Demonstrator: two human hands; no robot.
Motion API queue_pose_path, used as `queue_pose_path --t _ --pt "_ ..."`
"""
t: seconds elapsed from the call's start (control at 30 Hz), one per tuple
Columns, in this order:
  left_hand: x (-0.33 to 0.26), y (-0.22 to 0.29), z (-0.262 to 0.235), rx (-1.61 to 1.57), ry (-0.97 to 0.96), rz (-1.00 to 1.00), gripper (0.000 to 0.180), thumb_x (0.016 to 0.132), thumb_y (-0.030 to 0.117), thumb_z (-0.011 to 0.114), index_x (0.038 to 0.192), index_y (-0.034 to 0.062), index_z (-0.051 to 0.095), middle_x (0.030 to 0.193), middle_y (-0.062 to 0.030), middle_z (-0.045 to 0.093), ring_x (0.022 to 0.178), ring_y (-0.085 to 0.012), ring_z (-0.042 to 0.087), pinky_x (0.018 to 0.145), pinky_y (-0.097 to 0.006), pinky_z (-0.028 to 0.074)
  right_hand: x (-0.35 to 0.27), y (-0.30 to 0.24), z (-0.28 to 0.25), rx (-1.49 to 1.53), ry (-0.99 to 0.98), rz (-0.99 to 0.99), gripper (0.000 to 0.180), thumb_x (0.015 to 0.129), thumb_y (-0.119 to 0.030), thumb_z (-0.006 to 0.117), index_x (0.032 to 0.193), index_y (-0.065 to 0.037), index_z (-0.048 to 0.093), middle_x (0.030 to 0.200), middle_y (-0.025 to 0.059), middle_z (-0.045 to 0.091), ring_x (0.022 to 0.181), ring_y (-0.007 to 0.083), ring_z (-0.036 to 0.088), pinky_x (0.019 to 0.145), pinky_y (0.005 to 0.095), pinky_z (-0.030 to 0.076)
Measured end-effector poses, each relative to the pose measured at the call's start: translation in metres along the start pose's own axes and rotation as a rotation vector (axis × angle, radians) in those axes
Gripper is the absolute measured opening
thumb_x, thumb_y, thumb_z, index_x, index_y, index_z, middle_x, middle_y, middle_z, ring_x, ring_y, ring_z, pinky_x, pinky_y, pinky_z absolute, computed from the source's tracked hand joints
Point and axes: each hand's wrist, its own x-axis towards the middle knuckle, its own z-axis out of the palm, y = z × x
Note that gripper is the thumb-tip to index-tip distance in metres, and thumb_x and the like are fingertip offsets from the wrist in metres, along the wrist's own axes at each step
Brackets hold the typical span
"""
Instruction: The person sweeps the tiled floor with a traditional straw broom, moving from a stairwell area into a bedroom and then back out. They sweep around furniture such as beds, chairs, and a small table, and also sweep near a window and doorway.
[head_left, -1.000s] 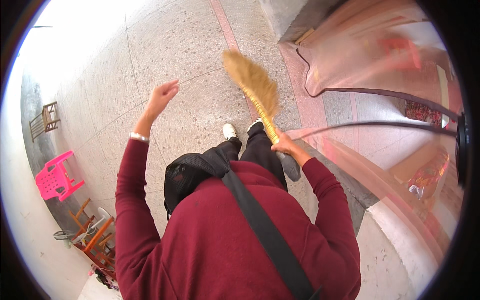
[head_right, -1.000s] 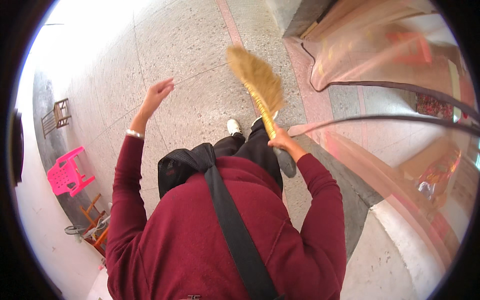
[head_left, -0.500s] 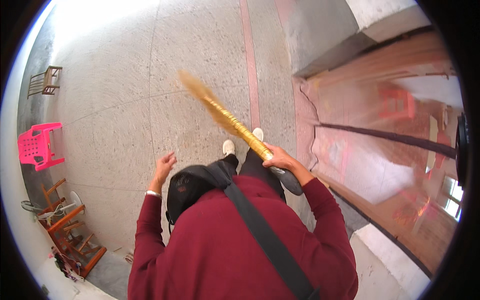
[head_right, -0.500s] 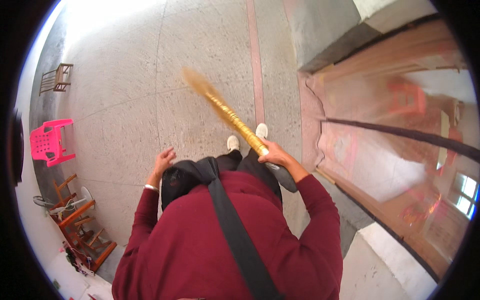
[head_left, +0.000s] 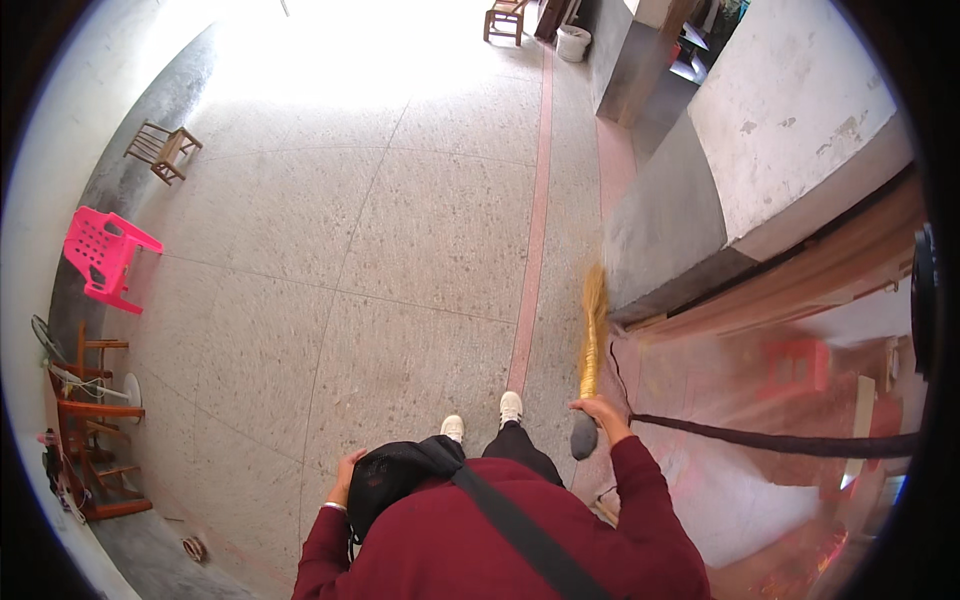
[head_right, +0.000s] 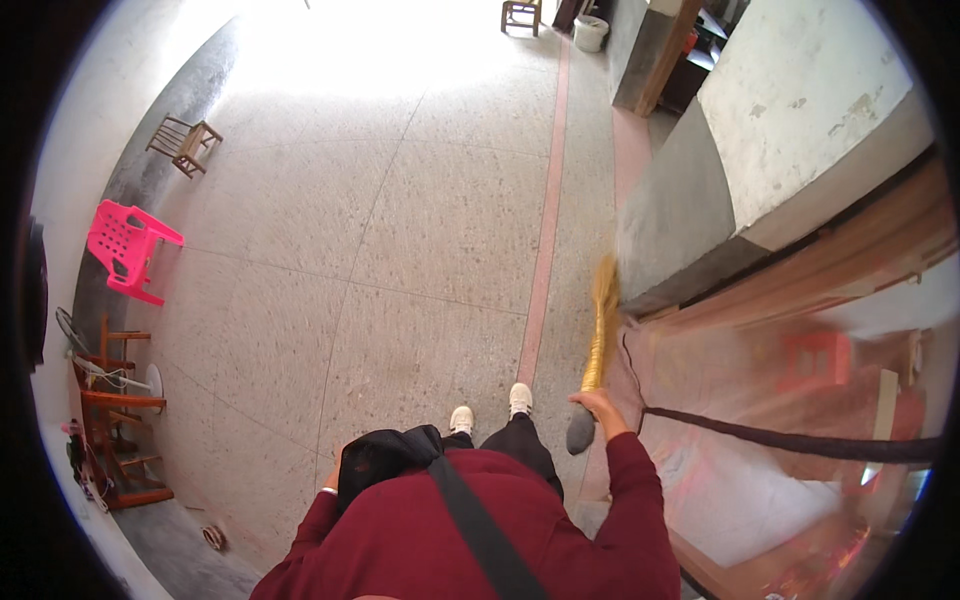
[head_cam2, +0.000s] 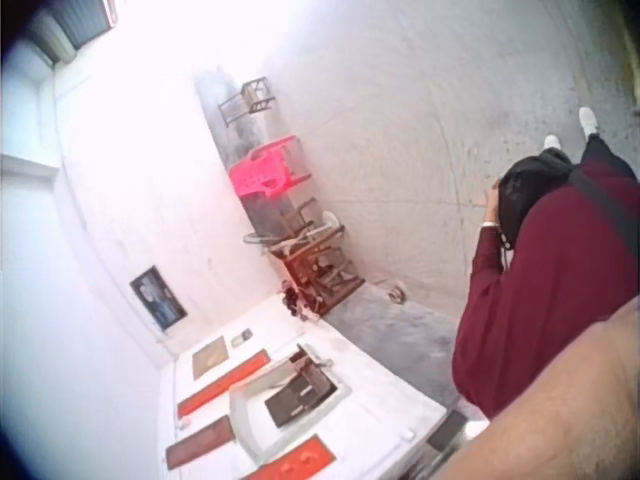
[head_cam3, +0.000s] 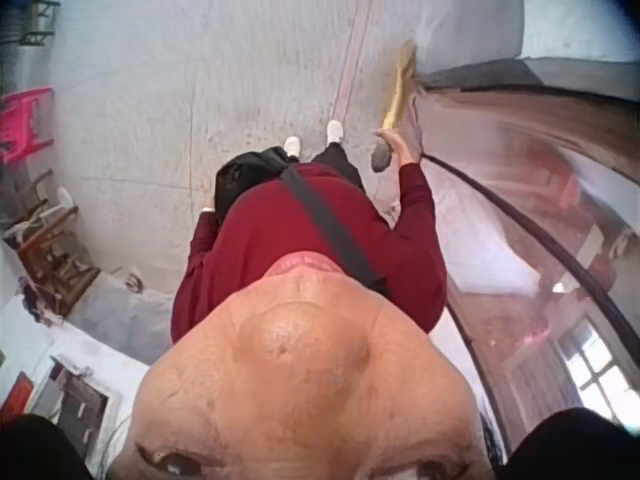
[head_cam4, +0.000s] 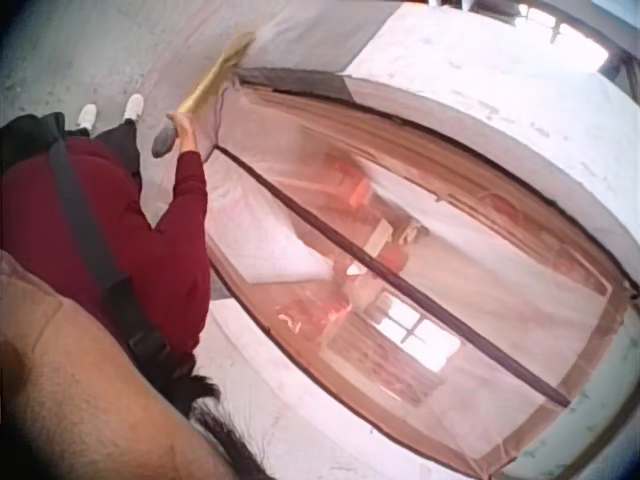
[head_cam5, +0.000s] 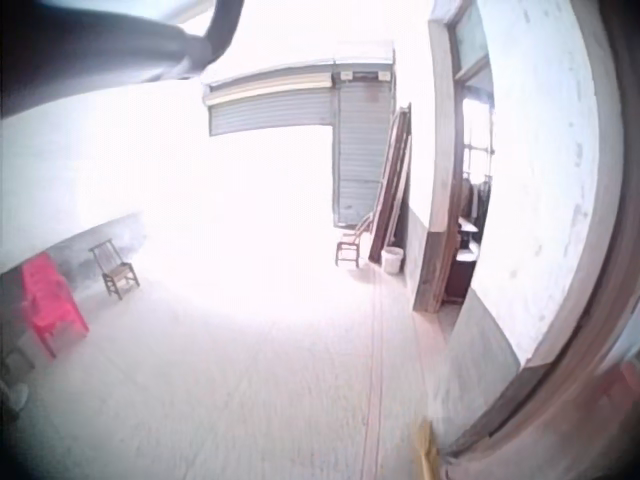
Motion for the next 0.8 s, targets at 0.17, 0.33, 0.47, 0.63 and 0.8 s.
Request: queue_pose_path --t 0.17,0.33,0.47,0.63,0.8 --pt "0.03 -0.023 0.035 -0.042 -0.044 -0.036 0.036 0.081 0.009 0.054 0.115 -0.0026 0.049 0.097 -0.0091 0.059 0.084 -0.0147 0.056 0.076 -0.027 0.045 0.027 -0.028 0.02 -0.042 -0.17 -0.054 0.04 0.058 -0.019 0.074 0.088 0.0 0.055 0.071 0.0073 0.055 0.055 0.0168 0.053 0.047 0.0335 0.044" --pt "0.046 0.035 0.102 -0.149 -0.096 -0.087 0.039 0.082 0.008 0.052 0.118 -0.0026 0.045 0.099 -0.0107 0.058 0.086 -0.0158 0.056 0.077 -0.027 0.045 -0.012 -0.083 -0.061 0.177 -0.477 -0.139 0.031 0.067 -0.011 0.066 0.092 -0.003 0.049 0.068 0.0081 0.054 0.048 0.0196 0.055 0.042 0.0342 0.047" --pt "0.074 0.063 0.138 -0.241 -0.148 -0.094 0.041 0.083 0.007 0.051 0.121 -0.0025 0.042 0.1 -0.0121 0.058 0.087 -0.0166 0.056 0.077 -0.027 0.045 -0.015 -0.101 -0.106 0.237 -0.476 -0.253 0.029 0.071 -0.009 0.061 0.095 -0.006 0.046 0.069 0.0091 0.052 0.047 0.0223 0.055 0.04 0.0351 0.048" --pt "0.058 0.076 0.153 -0.179 -0.108 -0.11 0.042 0.083 0.007 0.051 0.123 -0.0023 0.041 0.1 -0.0122 0.058 0.087 -0.0166 0.056 0.077 -0.026 0.045 0.02 -0.092 -0.131 0.268 -0.289 -0.31 0.042 0.064 -0.012 0.067 0.099 -0.001 0.045 0.073 0.0076 0.053 0.055 0.0185 0.057 0.049 0.0309 0.048" --pt "0.003 0.083 0.137 -0.043 -0.006 -0.124 0.042 0.082 0.007 0.052 0.122 -0.0019 0.041 0.098 -0.0114 0.058 0.085 -0.0158 0.056 0.076 -0.026 0.045 0.093 -0.091 -0.095 -0.049 0.047 -0.307 0.042 0.058 -0.017 0.073 0.088 0.002 0.051 0.072 0.0054 0.054 0.059 0.0133 0.051 0.054 0.0285 0.043"
